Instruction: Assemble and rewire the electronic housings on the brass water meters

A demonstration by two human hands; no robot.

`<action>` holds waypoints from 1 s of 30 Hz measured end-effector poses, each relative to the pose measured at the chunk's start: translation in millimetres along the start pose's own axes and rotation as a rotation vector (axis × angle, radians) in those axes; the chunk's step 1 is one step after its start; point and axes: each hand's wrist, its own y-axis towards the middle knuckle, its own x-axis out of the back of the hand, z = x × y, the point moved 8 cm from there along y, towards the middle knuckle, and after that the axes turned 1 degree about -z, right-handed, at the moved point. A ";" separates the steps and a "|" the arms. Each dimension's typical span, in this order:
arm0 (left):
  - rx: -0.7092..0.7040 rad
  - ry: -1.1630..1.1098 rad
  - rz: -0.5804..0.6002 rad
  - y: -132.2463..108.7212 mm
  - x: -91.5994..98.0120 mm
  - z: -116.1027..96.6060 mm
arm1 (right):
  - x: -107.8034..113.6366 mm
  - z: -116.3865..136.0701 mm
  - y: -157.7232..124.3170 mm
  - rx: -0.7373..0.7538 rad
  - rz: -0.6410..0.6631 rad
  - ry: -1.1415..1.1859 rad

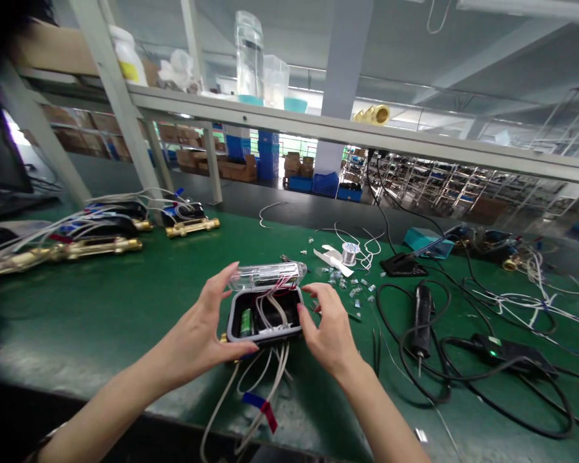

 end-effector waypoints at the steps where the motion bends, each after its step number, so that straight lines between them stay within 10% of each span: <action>1: 0.002 -0.001 0.000 0.2 0.0 0.1 | -3.9 0.3 -0.5 0.007 0.003 -0.005; 30: 0.034 0.000 0.016 2.1 0.0 0.2 | -22.1 -28.4 16.3 -0.495 -0.155 0.113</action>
